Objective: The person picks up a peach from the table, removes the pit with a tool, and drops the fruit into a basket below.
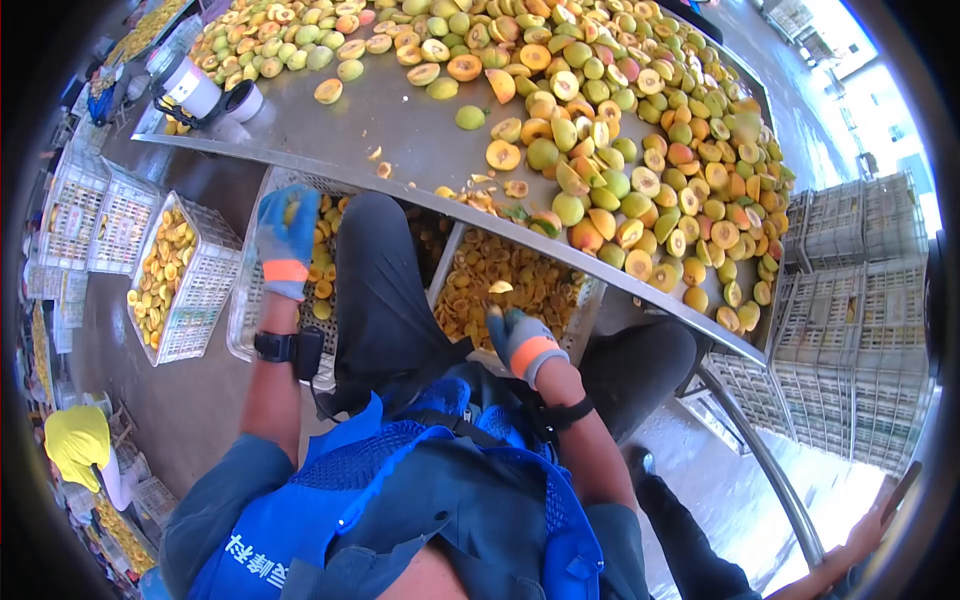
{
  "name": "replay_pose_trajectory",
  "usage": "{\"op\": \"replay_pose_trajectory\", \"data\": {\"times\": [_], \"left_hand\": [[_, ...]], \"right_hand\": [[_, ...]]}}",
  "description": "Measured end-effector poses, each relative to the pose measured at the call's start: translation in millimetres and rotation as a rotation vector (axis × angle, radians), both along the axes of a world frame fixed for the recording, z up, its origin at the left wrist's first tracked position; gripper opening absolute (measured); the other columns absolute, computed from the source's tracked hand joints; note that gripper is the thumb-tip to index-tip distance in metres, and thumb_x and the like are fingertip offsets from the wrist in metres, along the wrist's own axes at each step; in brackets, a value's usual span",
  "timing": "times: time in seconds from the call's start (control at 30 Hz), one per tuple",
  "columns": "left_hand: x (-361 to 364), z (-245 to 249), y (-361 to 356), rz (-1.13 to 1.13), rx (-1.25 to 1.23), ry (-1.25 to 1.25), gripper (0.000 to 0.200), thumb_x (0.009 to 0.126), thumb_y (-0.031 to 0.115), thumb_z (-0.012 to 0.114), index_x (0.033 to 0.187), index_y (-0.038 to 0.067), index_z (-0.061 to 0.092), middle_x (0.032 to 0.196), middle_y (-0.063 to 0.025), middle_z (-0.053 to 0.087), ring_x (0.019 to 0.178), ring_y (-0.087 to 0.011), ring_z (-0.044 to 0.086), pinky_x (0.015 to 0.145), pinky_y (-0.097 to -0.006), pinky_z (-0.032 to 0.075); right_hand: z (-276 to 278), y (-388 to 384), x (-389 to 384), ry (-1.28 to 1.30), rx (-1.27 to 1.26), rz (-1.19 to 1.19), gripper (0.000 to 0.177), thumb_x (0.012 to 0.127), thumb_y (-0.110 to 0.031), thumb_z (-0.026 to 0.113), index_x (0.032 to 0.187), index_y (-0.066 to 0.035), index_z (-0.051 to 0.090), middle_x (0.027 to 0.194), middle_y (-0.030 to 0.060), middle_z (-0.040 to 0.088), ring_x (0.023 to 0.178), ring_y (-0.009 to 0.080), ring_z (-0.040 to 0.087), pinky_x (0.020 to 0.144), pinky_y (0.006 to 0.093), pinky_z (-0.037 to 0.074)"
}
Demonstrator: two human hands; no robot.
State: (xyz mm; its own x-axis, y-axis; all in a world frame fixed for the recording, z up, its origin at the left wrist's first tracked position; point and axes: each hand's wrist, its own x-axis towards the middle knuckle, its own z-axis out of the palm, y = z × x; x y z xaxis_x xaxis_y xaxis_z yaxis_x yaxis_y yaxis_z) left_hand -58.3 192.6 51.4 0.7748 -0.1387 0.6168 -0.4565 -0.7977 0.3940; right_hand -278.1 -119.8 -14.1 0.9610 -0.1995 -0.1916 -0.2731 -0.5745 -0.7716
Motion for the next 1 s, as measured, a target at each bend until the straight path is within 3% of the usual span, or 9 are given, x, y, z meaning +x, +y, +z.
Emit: {"op": "replay_pose_trajectory", "data": {"times": [0.03, 0.1, 0.2, 0.5, 0.73, 0.77, 0.9, 0.97, 1.0], "left_hand": [[7.1, 12.0, 3.0, 0.081, 0.267, -0.13, 0.023, 0.088, 0.016, 0.075, 0.106, 0.003, 0.068, 0.102, -0.0122, 0.069, 0.084, -0.0287, 0.069, 0.078, -0.0356, 0.056], [12.6, 28.8, -12.1, -0.046, 0.054, -0.009, 0.023, 0.088, 0.016, 0.075, 0.106, 0.004, 0.069, 0.101, -0.0124, 0.069, 0.086, -0.0288, 0.068, 0.079, -0.036, 0.055], [20.1, 33.3, -71.5, -0.253, -0.258, 0.407, 0.023, 0.089, 0.017, 0.075, 0.107, 0.004, 0.069, 0.099, -0.0132, 0.069, 0.089, -0.0286, 0.068, 0.081, -0.0369, 0.055], [92.8, -53.7, -260.2, -0.321, 0.26, 0.758, 0.056, 0.085, 0.045, 0.075, 0.124, 0.005, 0.066, 0.131, -0.0241, 0.062, 0.12, -0.0398, 0.06, 0.102, -0.0469, 0.048], [61.4, -51.5, -258.1, -0.419, -0.15, 0.757, 0.038, 0.086, 0.029, 0.074, 0.115, 0.007, 0.061, 0.11, -0.0233, 0.069, 0.099, -0.0428, 0.067, 0.085, -0.0466, 0.054], [56.4, -49.7, -254.7, -0.439, -0.173, 0.757, 0.037, 0.087, 0.03, 0.074, 0.113, 0.007, 0.061, 0.109, -0.0231, 0.07, 0.097, -0.0431, 0.067, 0.084, -0.0472, 0.054], [42.8, -39.4, -244.0, -0.559, 0.193, 0.209, 0.036, 0.079, 0.03, 0.075, 0.109, 0.012, 0.066, 0.112, -0.0173, 0.067, 0.106, -0.0389, 0.063, 0.09, -0.047, 0.052], [27.6, -6.3, -241.4, -0.661, 0.453, 0.156, 0.035, 0.078, 0.029, 0.075, 0.108, 0.013, 0.068, 0.114, -0.0161, 0.066, 0.109, -0.0383, 0.061, 0.092, -0.0474, 0.052], [15.9, -7.4, -236.8, -0.666, 0.447, 0.231, 0.034, 0.079, 0.029, 0.075, 0.109, 0.013, 0.069, 0.113, -0.0158, 0.066, 0.109, -0.0384, 0.061, 0.092, -0.0474, 0.051]], "right_hand": [[-7.6, 0.7, -2.1, 0.1, -0.079, 0.021, 0.038, 0.103, -0.036, 0.055, 0.097, 0.001, 0.064, 0.073, 0.0219, 0.067, 0.071, 0.041, 0.068, 0.065, 0.0493, 0.052], [3.4, 0.1, 4.5, 0.264, -0.126, 0.027, 0.039, 0.101, -0.037, 0.057, 0.097, 0.001, 0.065, 0.083, 0.0308, 0.067, 0.085, 0.0509, 0.066, 0.071, 0.0553, 0.052], [4.6, 6.3, 6.4, 0.206, -0.112, 0.104, 0.041, 0.101, -0.039, 0.055, 0.1, 0.0, 0.065, 0.085, 0.0309, 0.068, 0.087, 0.0508, 0.066, 0.072, 0.054, 0.052], [19.7, -3.8, -16.5, 0.105, 0.175, -0.092, 0.038, 0.101, -0.038, 0.057, 0.105, 0.0, 0.061, 0.084, 0.0318, 0.067, 0.085, 0.0526, 0.065, 0.067, 0.0538, 0.05], [20.3, -12.7, -10.0, -0.001, 0.18, -0.174, 0.032, 0.102, -0.031, 0.059, 0.101, 0.0, 0.061, 0.079, 0.0301, 0.065, 0.076, 0.0475, 0.066, 0.064, 0.0488, 0.049], [29.0, -11.0, -4.9, -0.069, 0.195, -0.176, 0.028, 0.103, -0.026, 0.058, 0.103, 0.001, 0.062, 0.08, 0.0268, 0.067, 0.071, 0.0371, 0.067, 0.064, 0.0448, 0.051], [71.5, -3.3, 19.3, -0.458, 0.361, -0.174, 0.021, 0.103, -0.017, 0.057, 0.108, 0.002, 0.063, 0.085, 0.0224, 0.069, 0.072, 0.0304, 0.068, 0.065, 0.0402, 0.053], [116.9, 3.3, 36.3, -0.404, 0.328, -0.024, 0.019, 0.102, -0.014, 0.058, 0.109, 0.003, 0.064, 0.086, 0.0223, 0.07, 0.074, 0.0325, 0.069, 0.066, 0.0399, 0.053], [132.6, 4.9, 48.0, -0.148, 0.072, 0.146, 0.017, 0.101, -0.013, 0.058, 0.106, 0.003, 0.064, 0.087, 0.0237, 0.069, 0.071, 0.0356, 0.068, 0.063, 0.041, 0.053]]}}
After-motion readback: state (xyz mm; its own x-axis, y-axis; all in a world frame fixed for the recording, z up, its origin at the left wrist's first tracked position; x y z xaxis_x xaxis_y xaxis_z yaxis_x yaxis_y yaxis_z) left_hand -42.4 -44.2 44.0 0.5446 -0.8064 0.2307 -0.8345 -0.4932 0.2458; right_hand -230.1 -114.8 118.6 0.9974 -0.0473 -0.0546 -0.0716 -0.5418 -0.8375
